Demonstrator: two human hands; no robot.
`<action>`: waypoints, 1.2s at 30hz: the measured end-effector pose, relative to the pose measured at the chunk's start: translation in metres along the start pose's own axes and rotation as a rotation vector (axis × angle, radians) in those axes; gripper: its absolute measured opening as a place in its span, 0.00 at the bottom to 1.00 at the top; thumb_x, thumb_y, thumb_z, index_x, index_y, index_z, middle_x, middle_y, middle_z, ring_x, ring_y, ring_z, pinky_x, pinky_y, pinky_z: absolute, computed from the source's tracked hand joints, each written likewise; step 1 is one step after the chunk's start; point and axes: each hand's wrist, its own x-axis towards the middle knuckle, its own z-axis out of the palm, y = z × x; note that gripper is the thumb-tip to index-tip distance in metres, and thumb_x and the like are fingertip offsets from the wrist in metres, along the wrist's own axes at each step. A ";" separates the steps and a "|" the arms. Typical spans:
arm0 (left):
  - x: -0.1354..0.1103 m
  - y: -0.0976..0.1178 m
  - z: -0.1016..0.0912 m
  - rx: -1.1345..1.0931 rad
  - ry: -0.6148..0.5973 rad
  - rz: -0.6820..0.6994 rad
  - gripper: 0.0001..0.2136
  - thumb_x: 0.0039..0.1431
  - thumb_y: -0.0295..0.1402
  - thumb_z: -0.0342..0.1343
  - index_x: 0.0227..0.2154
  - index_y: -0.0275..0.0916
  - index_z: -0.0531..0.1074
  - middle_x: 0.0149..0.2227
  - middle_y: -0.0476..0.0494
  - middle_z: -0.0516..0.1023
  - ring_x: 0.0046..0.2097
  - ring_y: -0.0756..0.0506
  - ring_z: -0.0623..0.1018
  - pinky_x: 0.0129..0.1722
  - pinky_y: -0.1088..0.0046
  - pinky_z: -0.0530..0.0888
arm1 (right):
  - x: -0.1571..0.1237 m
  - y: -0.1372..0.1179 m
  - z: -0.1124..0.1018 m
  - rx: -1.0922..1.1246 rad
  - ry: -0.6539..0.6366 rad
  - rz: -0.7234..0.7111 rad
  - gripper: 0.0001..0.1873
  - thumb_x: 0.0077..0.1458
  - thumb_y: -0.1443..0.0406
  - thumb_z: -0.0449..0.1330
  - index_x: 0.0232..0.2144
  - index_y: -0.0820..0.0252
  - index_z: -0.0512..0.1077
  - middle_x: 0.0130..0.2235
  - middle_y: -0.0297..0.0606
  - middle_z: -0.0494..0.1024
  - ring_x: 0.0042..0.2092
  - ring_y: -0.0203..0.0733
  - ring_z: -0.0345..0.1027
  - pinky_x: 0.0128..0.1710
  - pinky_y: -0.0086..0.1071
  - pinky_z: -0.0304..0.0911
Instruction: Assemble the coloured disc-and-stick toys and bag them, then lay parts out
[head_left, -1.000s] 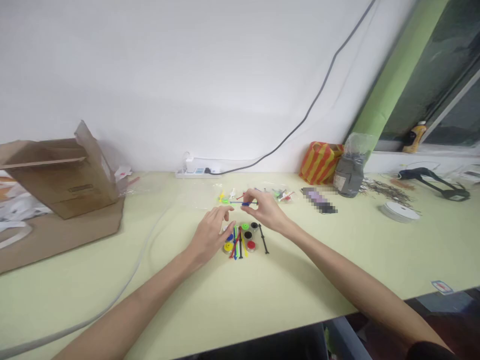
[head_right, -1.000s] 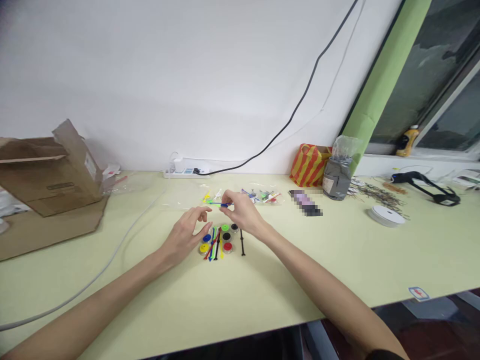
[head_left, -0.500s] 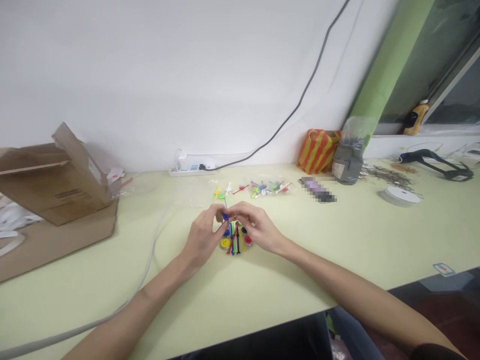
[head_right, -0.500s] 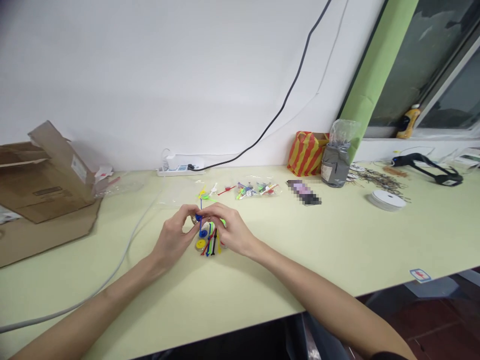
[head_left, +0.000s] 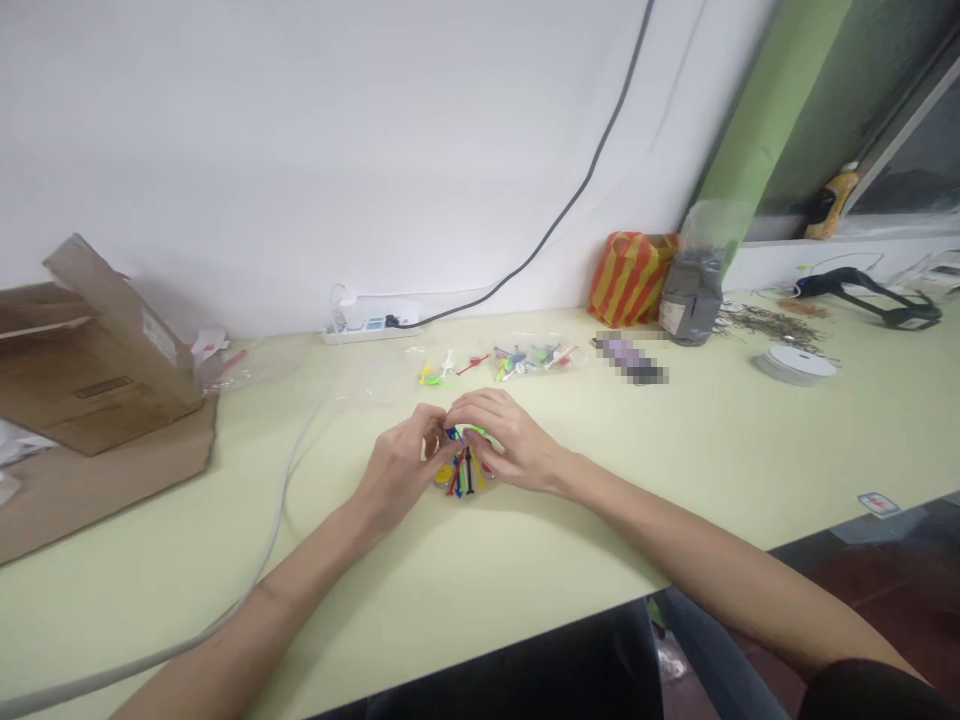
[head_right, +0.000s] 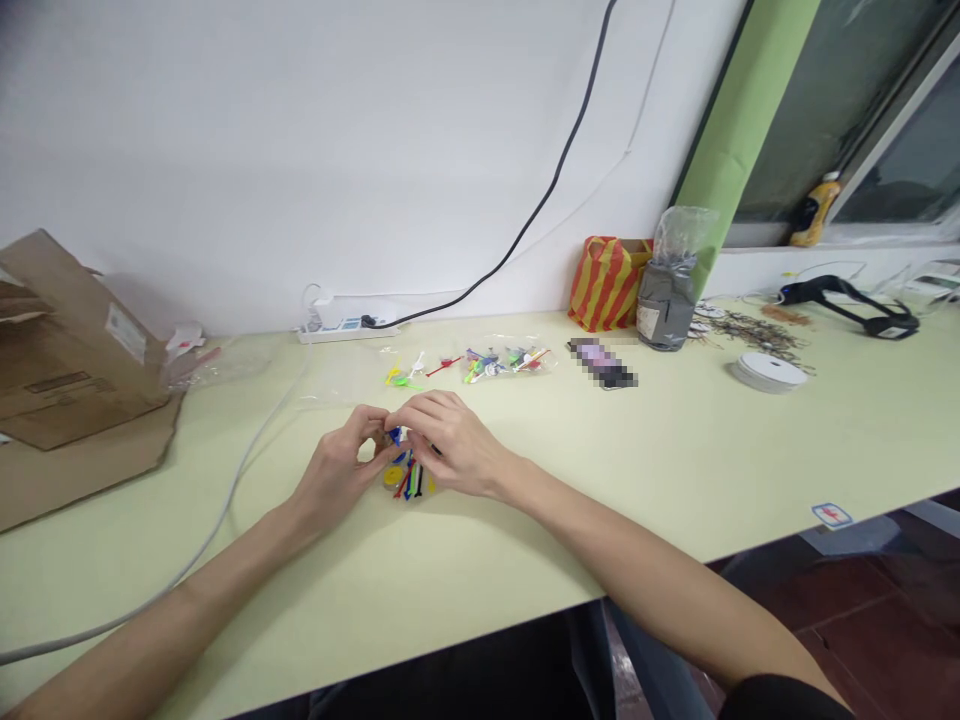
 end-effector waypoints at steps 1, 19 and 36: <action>0.000 0.000 0.000 0.012 -0.001 0.001 0.07 0.65 0.36 0.53 0.42 0.43 0.62 0.28 0.55 0.69 0.28 0.51 0.71 0.30 0.76 0.68 | 0.000 0.000 -0.001 -0.001 -0.023 0.000 0.11 0.66 0.69 0.50 0.49 0.57 0.66 0.47 0.44 0.76 0.51 0.45 0.67 0.55 0.42 0.61; 0.005 0.005 -0.009 0.058 -0.128 0.142 0.04 0.65 0.29 0.46 0.34 0.40 0.64 0.27 0.52 0.67 0.27 0.51 0.66 0.30 0.74 0.65 | 0.003 0.031 -0.036 0.055 0.096 0.557 0.06 0.67 0.62 0.51 0.40 0.58 0.65 0.31 0.34 0.74 0.30 0.37 0.65 0.35 0.30 0.59; 0.005 -0.007 -0.002 0.075 -0.140 0.070 0.03 0.65 0.33 0.48 0.35 0.41 0.64 0.26 0.54 0.67 0.26 0.52 0.66 0.29 0.76 0.64 | -0.007 0.060 -0.080 -0.401 -0.549 0.839 0.04 0.53 0.71 0.64 0.31 0.61 0.79 0.37 0.40 0.82 0.38 0.41 0.73 0.32 0.28 0.57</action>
